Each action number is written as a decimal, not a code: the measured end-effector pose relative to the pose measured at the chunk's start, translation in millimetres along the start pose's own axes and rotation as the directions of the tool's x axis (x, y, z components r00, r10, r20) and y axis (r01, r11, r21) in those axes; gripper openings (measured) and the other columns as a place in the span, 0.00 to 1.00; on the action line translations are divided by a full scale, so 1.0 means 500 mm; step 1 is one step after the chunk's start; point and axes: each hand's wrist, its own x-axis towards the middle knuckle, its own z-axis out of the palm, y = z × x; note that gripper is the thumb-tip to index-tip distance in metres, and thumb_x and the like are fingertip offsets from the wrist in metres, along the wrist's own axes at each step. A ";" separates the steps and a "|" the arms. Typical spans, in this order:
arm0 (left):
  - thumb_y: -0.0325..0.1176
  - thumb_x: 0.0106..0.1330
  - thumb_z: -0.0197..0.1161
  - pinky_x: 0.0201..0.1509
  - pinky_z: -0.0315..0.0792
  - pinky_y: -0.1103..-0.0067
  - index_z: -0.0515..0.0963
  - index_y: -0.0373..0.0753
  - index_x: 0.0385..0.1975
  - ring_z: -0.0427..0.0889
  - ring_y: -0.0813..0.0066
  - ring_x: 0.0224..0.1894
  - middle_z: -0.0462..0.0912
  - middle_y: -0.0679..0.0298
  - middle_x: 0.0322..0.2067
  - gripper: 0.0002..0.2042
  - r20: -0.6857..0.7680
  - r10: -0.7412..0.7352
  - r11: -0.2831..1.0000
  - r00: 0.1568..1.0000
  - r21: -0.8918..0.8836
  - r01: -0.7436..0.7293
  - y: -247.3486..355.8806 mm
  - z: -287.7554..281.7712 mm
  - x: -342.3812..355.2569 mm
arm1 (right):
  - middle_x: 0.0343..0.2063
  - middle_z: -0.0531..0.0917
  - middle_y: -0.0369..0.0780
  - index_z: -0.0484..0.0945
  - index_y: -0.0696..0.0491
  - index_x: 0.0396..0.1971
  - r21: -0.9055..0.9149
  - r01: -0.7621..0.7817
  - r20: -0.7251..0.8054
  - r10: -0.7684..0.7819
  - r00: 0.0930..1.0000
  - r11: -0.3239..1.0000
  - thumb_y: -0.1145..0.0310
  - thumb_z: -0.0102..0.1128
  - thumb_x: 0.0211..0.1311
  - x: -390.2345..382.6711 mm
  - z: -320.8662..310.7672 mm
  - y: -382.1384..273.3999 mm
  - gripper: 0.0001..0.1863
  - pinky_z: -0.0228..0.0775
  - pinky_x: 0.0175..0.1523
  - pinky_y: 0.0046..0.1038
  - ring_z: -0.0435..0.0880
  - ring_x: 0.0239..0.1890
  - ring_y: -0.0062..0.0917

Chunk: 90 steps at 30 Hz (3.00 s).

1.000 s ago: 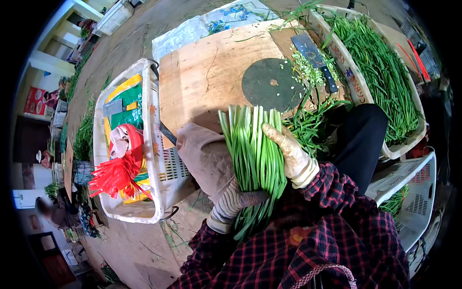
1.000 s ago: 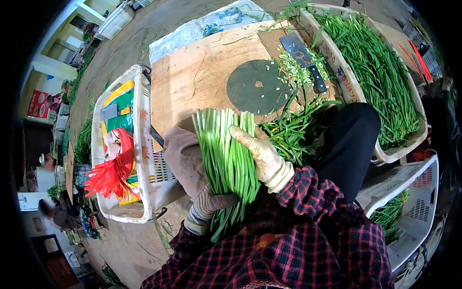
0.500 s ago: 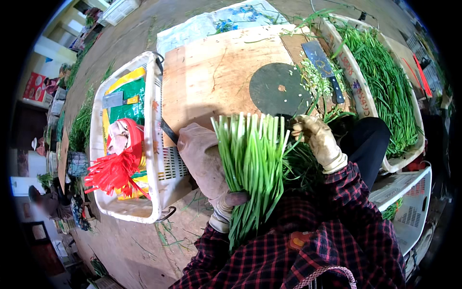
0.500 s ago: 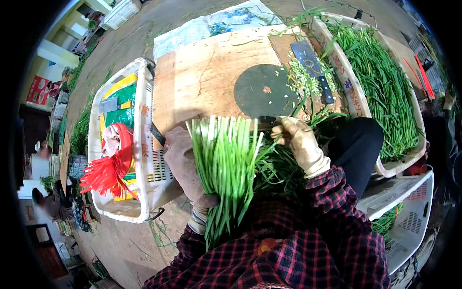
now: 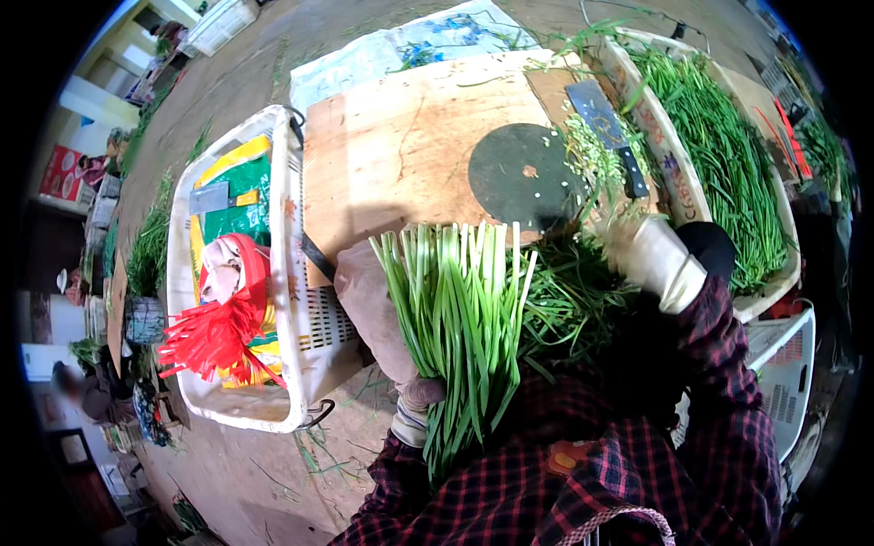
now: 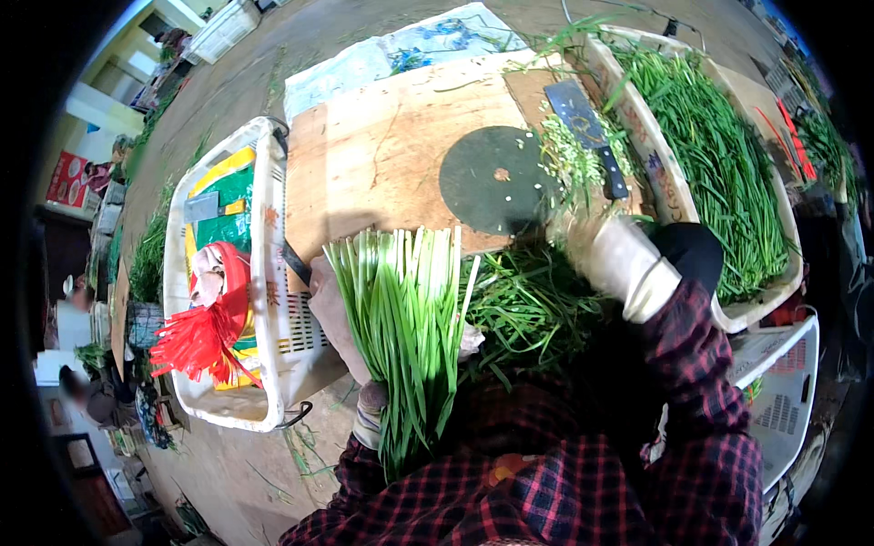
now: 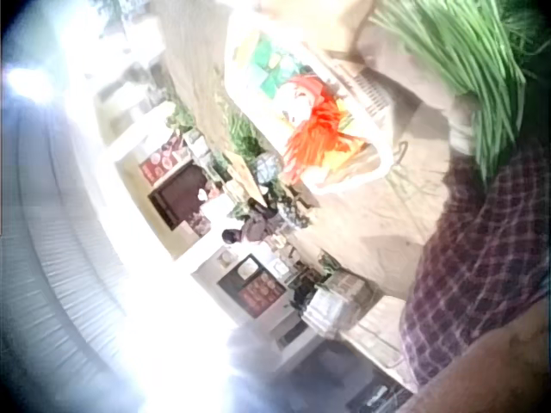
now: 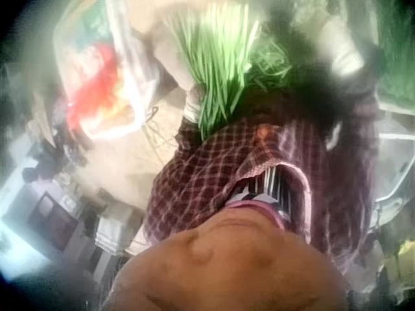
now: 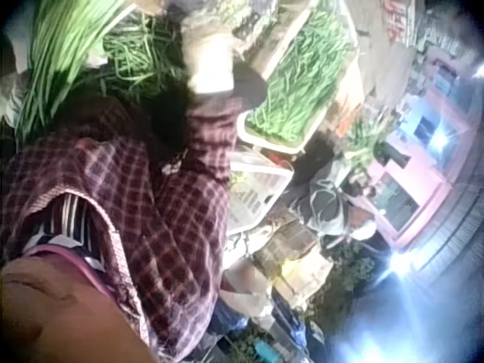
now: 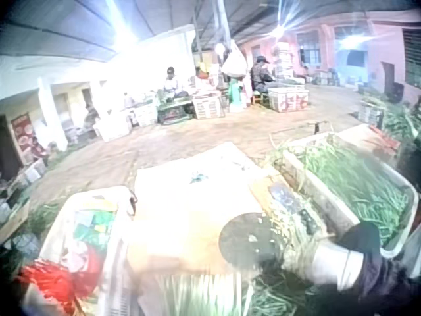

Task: The person bundles and trims green onions by hand and with a knife, before tying a bundle with a red strap and placing it into a basket.

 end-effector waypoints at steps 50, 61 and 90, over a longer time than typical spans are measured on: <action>0.27 0.58 0.65 0.56 0.74 0.71 0.67 0.39 0.60 0.79 0.68 0.51 0.78 0.58 0.51 0.28 0.317 -0.084 0.957 0.945 -0.239 0.166 0.015 0.109 0.057 | 0.24 0.80 0.45 0.81 0.54 0.30 -0.580 0.763 0.061 -0.919 0.390 0.285 0.69 0.60 0.56 0.252 0.346 -0.576 0.05 0.74 0.34 0.35 0.81 0.28 0.39; 0.25 0.50 0.67 0.58 0.73 0.72 0.66 0.33 0.60 0.78 0.65 0.51 0.77 0.57 0.52 0.33 -0.055 0.101 0.994 0.993 0.041 -0.098 -0.011 0.028 0.027 | 0.20 0.81 0.42 0.79 0.49 0.35 -0.902 0.064 -0.263 -0.662 0.702 0.427 0.64 0.55 0.62 0.272 0.077 -0.130 0.07 0.74 0.29 0.36 0.84 0.26 0.35; 0.25 0.47 0.73 0.49 0.76 0.74 0.74 0.37 0.51 0.80 0.72 0.45 0.81 0.65 0.43 0.27 -0.165 0.286 0.678 0.944 0.731 -0.077 0.172 0.178 0.093 | 0.53 0.75 0.51 0.59 0.59 0.63 0.248 0.209 0.090 -0.237 0.967 0.946 0.50 0.75 0.46 -0.066 0.295 -0.229 0.50 0.63 0.62 0.35 0.72 0.58 0.38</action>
